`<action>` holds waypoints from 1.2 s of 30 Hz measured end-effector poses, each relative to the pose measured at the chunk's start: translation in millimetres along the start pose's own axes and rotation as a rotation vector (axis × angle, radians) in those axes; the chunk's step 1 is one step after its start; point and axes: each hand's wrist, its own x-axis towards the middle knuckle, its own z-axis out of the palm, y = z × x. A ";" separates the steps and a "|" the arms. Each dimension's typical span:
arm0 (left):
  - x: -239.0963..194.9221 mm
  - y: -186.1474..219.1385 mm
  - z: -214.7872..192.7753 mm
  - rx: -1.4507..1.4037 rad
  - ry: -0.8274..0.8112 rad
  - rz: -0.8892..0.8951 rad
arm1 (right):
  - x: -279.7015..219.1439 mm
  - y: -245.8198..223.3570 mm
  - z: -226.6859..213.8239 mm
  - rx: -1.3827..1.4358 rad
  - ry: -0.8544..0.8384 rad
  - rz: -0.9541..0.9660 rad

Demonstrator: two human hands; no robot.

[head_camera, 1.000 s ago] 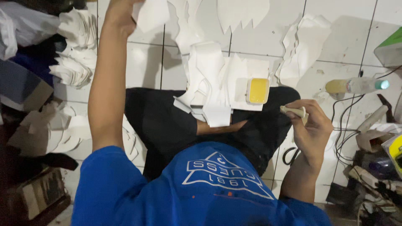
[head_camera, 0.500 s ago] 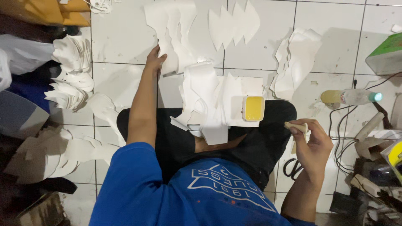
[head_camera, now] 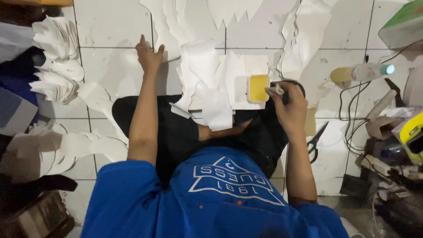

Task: The person sits on the floor and repeatedly applies a yellow adhesive from a container onto white paper cutouts using a small brush. They handle the paper pieces one by one, applying glue to the edges and surfaces before placing them down.

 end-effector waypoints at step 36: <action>-222.0 123.0 -39.3 0.235 -0.335 1.178 | 0.2 103.8 68.8 -0.440 -0.149 -0.321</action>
